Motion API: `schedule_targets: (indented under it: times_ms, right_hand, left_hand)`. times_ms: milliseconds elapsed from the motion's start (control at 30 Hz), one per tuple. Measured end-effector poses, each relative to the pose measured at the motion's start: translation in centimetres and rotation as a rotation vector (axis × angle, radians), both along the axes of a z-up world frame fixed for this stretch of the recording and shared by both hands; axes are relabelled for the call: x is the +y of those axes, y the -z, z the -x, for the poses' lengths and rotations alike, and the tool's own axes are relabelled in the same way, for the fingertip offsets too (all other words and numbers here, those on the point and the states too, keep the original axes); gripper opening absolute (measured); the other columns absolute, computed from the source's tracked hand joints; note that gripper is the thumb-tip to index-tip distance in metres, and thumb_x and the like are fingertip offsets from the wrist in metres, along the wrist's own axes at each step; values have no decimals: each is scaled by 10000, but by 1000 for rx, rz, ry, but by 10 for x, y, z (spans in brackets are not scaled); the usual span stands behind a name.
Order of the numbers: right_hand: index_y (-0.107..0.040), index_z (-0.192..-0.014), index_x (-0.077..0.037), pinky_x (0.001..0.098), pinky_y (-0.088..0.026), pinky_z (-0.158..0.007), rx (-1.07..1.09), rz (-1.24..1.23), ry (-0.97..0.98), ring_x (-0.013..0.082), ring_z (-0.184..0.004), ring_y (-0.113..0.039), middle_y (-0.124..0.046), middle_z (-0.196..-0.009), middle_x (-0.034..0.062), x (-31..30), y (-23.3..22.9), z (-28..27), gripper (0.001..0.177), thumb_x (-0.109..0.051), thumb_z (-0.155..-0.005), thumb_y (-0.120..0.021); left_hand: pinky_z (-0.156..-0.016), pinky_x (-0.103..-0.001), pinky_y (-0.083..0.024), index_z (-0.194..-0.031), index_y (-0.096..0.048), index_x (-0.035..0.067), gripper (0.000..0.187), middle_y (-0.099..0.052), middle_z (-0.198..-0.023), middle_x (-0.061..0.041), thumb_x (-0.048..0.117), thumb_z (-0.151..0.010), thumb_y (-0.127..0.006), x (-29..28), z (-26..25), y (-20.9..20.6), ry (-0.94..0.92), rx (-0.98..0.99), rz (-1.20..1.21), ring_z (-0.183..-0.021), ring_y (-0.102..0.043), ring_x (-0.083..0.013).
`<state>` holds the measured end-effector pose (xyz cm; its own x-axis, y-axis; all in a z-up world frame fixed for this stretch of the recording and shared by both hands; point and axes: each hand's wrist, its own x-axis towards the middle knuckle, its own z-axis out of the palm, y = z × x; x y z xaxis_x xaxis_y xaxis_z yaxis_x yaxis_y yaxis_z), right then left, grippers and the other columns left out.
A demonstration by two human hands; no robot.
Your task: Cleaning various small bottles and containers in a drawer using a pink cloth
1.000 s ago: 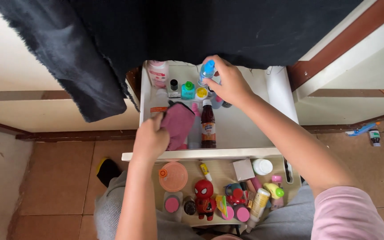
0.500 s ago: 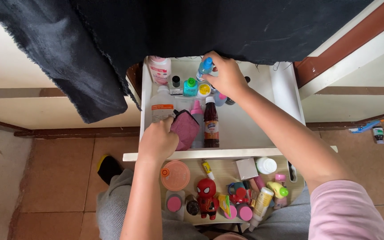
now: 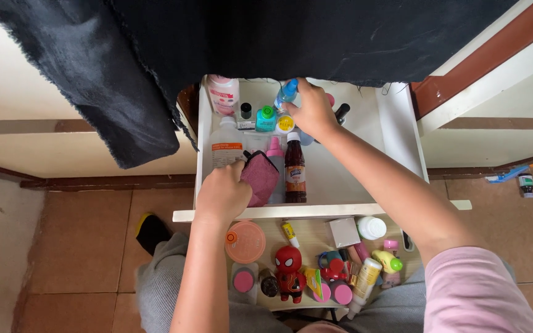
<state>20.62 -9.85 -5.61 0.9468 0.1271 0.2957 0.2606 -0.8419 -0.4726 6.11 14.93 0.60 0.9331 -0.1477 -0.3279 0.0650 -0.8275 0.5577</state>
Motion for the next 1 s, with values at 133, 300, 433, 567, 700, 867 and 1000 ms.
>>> schedule_targets:
  times_ms: [133, 300, 433, 567, 700, 867, 1000]
  right_hand:
    - [-638, -1117, -91, 536, -578, -896, 47, 30, 57, 379, -1007, -731, -741, -1024, 159, 3, -1, -5, 259, -130, -915, -794]
    - [-677, -1025, -104, 536, -536, -936, 28, 144, 73, 347, -978, -742, -751, -937, 108, 13, -13, -7, 206, -193, -896, -811]
    - [-689, -1023, -101, 535, -509, -955, 50, 176, 71, 338, -984, -741, -748, -934, 102, 12, -10, -12, 216, -225, -895, -811]
    - [-707, -1052, -90, 552, -465, -935, 66, 184, 81, 346, -1001, -736, -759, -966, 113, 9, -5, -18, 266, -278, -885, -795]
    - [-723, -1040, -101, 527, -440, -941, 38, 181, 116, 325, -991, -741, -767, -944, 104, 12, -5, -19, 283, -332, -896, -799]
    - [-740, -1002, -70, 508, -463, -921, 37, 164, 152, 329, -959, -750, -771, -917, 125, 20, -21, -11, 262, -304, -902, -803]
    - [-751, -984, -62, 473, -493, -881, 16, 226, 131, 320, -927, -756, -775, -905, 124, 21, -28, -10, 288, -331, -903, -813]
  left_hand:
    - [-746, -458, -576, -1010, -729, 56, 402, -722, -868, -218, 151, -730, -457, 1, 0, 3, 3, -6, -5, -857, -721, -424]
    - [-742, -473, -575, -993, -725, 48, 382, -722, -872, -228, 152, -731, -467, 2, 0, 6, 6, -19, 4, -858, -718, -435]
    - [-745, -481, -574, -1000, -725, 42, 389, -721, -878, -233, 147, -735, -460, 2, 0, 5, -3, -20, 26, -868, -715, -442]
    - [-728, -460, -577, -973, -728, 50, 374, -721, -852, -218, 149, -730, -461, 1, 0, 9, 9, -30, 2, -844, -720, -421]
    - [-720, -446, -574, -971, -726, 53, 373, -721, -850, -212, 153, -727, -462, 1, 0, 8, 18, -27, -6, -830, -721, -413]
    - [-711, -462, -572, -972, -725, 58, 372, -715, -840, -215, 157, -735, -457, 1, -1, 7, 10, -34, 10, -828, -719, -421]
    - [-722, -477, -570, -978, -719, 39, 366, -715, -851, -237, 153, -744, -462, 1, 0, 2, 17, -16, 20, -838, -715, -441]
